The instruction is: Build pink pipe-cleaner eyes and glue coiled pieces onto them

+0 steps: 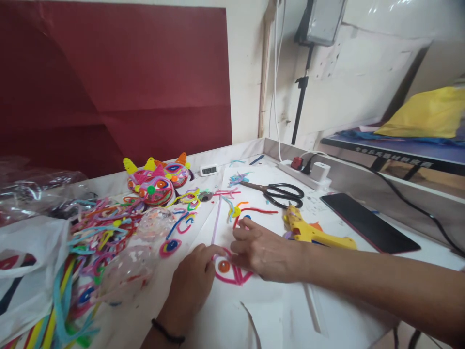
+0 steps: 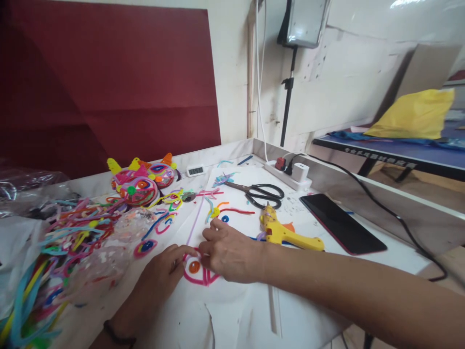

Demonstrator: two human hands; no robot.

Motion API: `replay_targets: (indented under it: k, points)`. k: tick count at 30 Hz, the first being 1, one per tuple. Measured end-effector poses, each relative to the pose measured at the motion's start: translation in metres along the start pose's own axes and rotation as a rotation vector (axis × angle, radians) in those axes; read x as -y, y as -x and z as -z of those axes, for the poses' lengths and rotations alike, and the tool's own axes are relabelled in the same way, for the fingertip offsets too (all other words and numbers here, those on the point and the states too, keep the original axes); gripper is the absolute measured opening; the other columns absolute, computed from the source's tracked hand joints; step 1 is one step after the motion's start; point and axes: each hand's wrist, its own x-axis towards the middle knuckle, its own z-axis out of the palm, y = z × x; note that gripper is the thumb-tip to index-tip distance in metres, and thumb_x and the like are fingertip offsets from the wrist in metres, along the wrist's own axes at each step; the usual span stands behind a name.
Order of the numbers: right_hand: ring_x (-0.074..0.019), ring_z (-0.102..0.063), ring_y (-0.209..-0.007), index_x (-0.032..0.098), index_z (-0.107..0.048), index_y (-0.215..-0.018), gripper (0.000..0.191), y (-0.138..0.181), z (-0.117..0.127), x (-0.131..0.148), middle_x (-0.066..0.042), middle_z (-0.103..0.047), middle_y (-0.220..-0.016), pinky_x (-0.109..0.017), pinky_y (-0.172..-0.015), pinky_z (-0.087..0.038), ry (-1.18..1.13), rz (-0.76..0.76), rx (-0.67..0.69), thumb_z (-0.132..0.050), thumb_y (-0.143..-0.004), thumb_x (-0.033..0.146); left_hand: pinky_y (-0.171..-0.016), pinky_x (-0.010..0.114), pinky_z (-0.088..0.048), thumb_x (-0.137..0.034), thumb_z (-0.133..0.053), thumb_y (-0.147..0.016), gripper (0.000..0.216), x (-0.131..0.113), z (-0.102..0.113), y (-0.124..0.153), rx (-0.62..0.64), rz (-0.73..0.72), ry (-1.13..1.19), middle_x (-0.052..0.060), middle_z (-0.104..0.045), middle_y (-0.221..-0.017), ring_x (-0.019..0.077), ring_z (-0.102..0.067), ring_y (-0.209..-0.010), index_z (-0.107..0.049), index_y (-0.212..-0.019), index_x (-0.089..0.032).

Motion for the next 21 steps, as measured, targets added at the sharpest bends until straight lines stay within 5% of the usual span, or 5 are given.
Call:
replay_targets:
  k: [11,16,21]
  points:
    - [-0.0191,-0.040,-0.077,0.017,-0.061,-0.077,0.022,0.004,0.002,-0.004,-0.002,-0.053,-0.071,-0.037,-0.069,-0.022,-0.017,-0.020,-0.033,-0.047,-0.093,0.018,-0.079,0.025,-0.039,-0.008,-0.042,-0.080,0.036,0.001,0.000,0.002,-0.011,0.003,0.055,0.001,-0.063,-0.097,0.0164,-0.057,-0.090,-0.064,-0.102,-0.027]
    - [-0.0185,-0.040,-0.076,0.016,-0.060,-0.076,0.017,0.006,0.006,-0.004,-0.002,-0.052,-0.072,-0.037,-0.071,-0.024,-0.030,-0.043,-0.031,-0.050,-0.089,0.015,-0.061,0.024,-0.035,-0.010,-0.043,-0.078,0.033,0.000,-0.001,0.001,-0.026,0.044,0.051,-0.002,-0.056,-0.075,0.0156,-0.054,-0.071,-0.058,-0.104,-0.025]
    - [-0.0188,-0.041,-0.078,0.016,-0.059,-0.075,0.013,0.015,0.016,-0.001,-0.002,-0.054,-0.075,-0.037,-0.077,-0.026,-0.081,-0.103,-0.023,-0.053,-0.087,0.015,-0.059,0.023,-0.032,-0.008,-0.044,-0.076,0.044,0.000,-0.001,-0.001,-0.022,0.076,0.042,-0.004,-0.051,-0.069,0.0145,-0.051,-0.065,-0.056,-0.115,-0.025]
